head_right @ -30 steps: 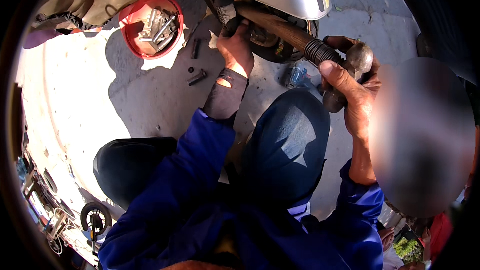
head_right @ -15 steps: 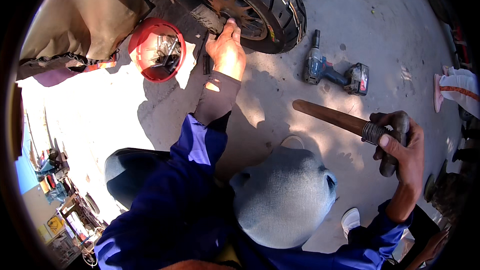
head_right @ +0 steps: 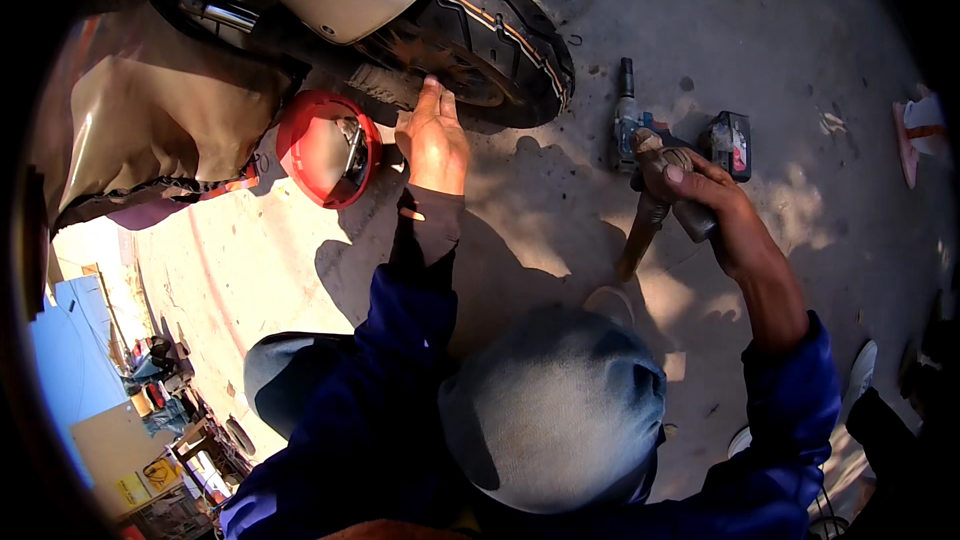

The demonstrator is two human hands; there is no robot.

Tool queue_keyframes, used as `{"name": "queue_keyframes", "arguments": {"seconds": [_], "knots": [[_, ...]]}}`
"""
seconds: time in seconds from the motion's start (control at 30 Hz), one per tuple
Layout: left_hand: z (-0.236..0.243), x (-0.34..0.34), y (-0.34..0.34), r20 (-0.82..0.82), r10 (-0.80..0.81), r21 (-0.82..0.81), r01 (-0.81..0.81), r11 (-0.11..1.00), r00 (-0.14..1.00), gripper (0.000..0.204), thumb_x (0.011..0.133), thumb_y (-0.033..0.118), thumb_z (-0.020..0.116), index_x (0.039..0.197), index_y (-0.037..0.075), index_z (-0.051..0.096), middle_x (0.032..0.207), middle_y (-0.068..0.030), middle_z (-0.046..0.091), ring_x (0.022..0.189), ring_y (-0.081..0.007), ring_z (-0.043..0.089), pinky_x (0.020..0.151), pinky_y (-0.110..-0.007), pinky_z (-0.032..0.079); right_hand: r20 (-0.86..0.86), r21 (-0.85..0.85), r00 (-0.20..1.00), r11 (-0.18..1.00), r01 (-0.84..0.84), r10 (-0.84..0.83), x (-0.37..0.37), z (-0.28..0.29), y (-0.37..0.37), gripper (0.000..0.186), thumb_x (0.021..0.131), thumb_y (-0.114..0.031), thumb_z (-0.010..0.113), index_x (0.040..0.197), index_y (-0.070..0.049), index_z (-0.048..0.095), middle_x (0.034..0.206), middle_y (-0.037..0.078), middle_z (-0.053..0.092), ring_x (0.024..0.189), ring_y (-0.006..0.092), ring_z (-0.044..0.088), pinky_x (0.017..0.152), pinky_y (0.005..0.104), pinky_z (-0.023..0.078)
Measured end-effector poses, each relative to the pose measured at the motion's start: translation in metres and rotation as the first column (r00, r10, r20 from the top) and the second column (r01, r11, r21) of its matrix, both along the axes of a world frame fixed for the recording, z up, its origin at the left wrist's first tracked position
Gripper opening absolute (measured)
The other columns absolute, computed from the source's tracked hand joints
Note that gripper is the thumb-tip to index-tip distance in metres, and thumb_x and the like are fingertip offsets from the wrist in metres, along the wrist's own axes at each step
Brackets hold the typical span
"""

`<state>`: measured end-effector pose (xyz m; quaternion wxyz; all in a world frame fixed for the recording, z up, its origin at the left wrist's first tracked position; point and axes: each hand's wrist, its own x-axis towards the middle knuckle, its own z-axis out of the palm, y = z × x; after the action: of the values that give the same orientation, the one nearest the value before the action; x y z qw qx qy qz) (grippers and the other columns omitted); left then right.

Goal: The person removes a motorcycle wheel, cleans the hub area, and reattaches the wheel to the motorcycle. They use a hammer to tap the wheel into place and a power drill to tighten the axle nut, ensuring the wheel is securely mounted.

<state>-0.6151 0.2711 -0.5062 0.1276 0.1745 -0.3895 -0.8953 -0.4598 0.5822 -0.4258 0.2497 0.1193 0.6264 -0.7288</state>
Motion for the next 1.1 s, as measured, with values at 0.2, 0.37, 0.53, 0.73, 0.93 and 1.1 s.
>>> {"name": "queue_keyframes", "arguments": {"seconds": [0.2, 0.37, 0.53, 0.73, 0.93, 1.1], "knots": [[0.006, 0.001, -0.001, -0.016, -0.077, -0.031, 0.077, 0.997, 0.997, 0.032, 0.095, -0.004, 0.068, 0.125, 0.004, 0.06, 0.116, -0.0047, 0.064, 0.105, -0.0171, 0.062, 0.096, -0.032, 0.05, -0.008, -0.308, 0.973, 0.927, 0.216, -0.229, -0.006, -0.071, -0.013, 0.097, 0.094, -0.086, 0.034, 0.146, -0.007, 0.053, 0.126, 0.008, 0.062, 0.113, 0.0216, 0.057, 0.102, 0.0403, 0.041], [-0.013, -0.01, -0.02, 0.052, -0.068, -0.059, 0.071, 0.996, 0.996, 0.029, 0.097, -0.002, 0.066, 0.126, -0.001, 0.061, 0.112, -0.0061, 0.064, 0.101, -0.0178, 0.064, 0.092, -0.029, 0.056, -0.087, -0.146, 0.989, 0.984, 0.106, -0.119, -0.049, -0.084, 0.0, 0.095, 0.091, -0.086, 0.043, 0.13, -0.002, 0.062, 0.102, 0.007, 0.062, 0.094, 0.0157, 0.059, 0.081, 0.0336, 0.048], [-0.005, -0.003, -0.012, -0.086, -0.327, -0.142, 0.313, 0.939, 0.941, 0.028, 0.103, 0.008, 0.061, 0.13, 0.0, 0.059, 0.12, -0.0063, 0.067, 0.11, -0.0173, 0.063, 0.1, -0.029, 0.051, -0.191, -0.141, 0.957, 0.971, 0.191, -0.216, -0.147, -0.06, 0.02, 0.049, 0.088, -0.019, 0.082, 0.125, 0.001, 0.055, 0.09, 0.009, 0.061, 0.071, 0.0174, 0.061, 0.065, 0.0343, 0.054], [-0.022, -0.012, -0.033, -0.023, -0.255, -0.224, 0.244, 0.944, 0.967, 0.042, 0.103, 0.011, 0.059, 0.142, -0.003, 0.052, 0.139, -0.0119, 0.061, 0.128, -0.0228, 0.057, 0.115, -0.036, 0.042, -0.108, -0.099, 0.967, 0.97, 0.222, -0.232, -0.186, -0.069, -0.01, 0.033, 0.091, -0.026, 0.078, 0.096, -0.001, 0.057, 0.078, 0.009, 0.062, 0.068, 0.0203, 0.065, 0.058, 0.0361, 0.054], [-0.021, 0.003, -0.051, 0.133, -0.237, -0.187, 0.259, 0.948, 0.962, 0.036, 0.103, 0.012, 0.057, 0.136, -0.002, 0.059, 0.127, -0.01, 0.068, 0.118, -0.0215, 0.063, 0.109, -0.035, 0.046, -0.399, 0.546, 0.916, 0.812, 0.206, 0.036, -0.245, -0.119, -0.012, 0.036, 0.087, -0.026, 0.076, 0.104, 0.005, 0.068, 0.084, 0.023, 0.071, 0.075, 0.037, 0.072, 0.068, 0.0504, 0.055], [-0.011, -0.001, -0.036, 0.109, -0.248, -0.202, 0.266, 0.943, 0.963, 0.027, 0.104, 0.013, 0.057, 0.126, 0.0, 0.061, 0.118, -0.0082, 0.069, 0.107, -0.0198, 0.065, 0.099, -0.033, 0.05, -0.488, 0.749, 0.859, 0.581, 0.319, 0.157, -0.324, -0.122, -0.034, 0.028, 0.088, -0.015, 0.067, 0.106, 0.006, 0.071, 0.088, 0.03, 0.071, 0.083, 0.0462, 0.071, 0.072, 0.0544, 0.055]]}}
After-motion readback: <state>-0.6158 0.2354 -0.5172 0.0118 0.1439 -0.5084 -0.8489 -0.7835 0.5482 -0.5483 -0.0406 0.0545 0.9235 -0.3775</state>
